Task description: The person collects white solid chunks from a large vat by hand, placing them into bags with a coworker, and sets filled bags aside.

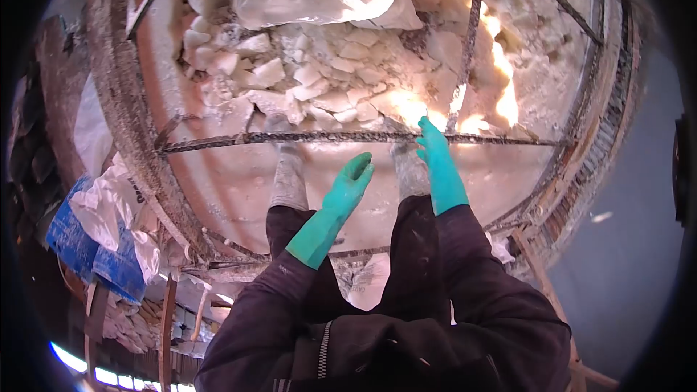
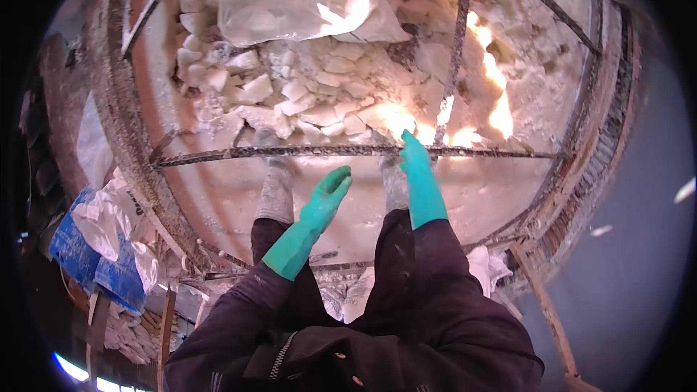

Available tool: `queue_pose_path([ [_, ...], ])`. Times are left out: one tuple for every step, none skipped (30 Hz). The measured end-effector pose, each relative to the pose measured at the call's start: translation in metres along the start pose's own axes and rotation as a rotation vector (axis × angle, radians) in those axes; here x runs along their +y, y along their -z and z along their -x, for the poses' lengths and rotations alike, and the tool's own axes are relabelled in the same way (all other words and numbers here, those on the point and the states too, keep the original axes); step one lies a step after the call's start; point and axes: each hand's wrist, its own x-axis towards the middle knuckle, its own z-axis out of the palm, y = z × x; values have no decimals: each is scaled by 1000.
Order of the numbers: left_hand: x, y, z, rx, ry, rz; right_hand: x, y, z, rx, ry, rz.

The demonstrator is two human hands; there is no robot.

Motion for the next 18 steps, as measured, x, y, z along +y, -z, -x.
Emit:
queue_pose_path([
  [-15, 0, -4, -5, -9, -1, 13, -1, -21, 5, 88, 113],
  [-26, -1, -10, -6, -20, -2, 27, -2, -41, 20, 176, 226],
  [-34, 0, -14, 12, -1, -9, 32, -2, -61, 14, 294, 270],
  [-41, 2, -18, 33, 18, -16, 28, -4, -74, 25, 330, 257],
  [-46, 3, -23, 55, 38, -24, 12, -8, -75, 36, 365, 245],
  [-46, 1, -27, 52, 55, 32, -24, -11, -64, 65, 317, 177],
  [-38, 1, -32, 55, 71, 88, -49, -9, -81, 12, 499, 449],
  [-30, 1, -35, 61, 89, 142, -70, -7, -94, -50, 680, 719],
  [-23, -1, -40, 88, 65, 100, -98, -21, -80, 6, 605, 1088],
  [-20, -1, -40, 118, 71, 107, -123, -42, -66, 67, 519, 1453],
  [-17, -2, -42, 150, 76, 115, -128, -56, -69, 34, 449, 1519],
  [-15, -1, -46, 182, 74, 121, -127, -65, -85, -58, 484, 1557],
  [-15, 2, -48, 198, 58, 92, -122, -76, -107, -148, 520, 1591],
  [-15, 4, -46, 199, 48, 62, -113, -80, -128, -230, 540, 1621],
  [-17, 0, -46, 174, 36, 40, -89, -83, -156, -174, 868, 1518],
  [-20, -6, -49, 171, 55, 56, -70, -83, -183, -102, 1188, 1401],
  [-21, -10, -48, 168, 70, 72, -84, -87, -156, -272, 800, 1000],
  [-21, -13, -49, 174, 81, 84, -97, -96, -127, -411, 433, 571],
])
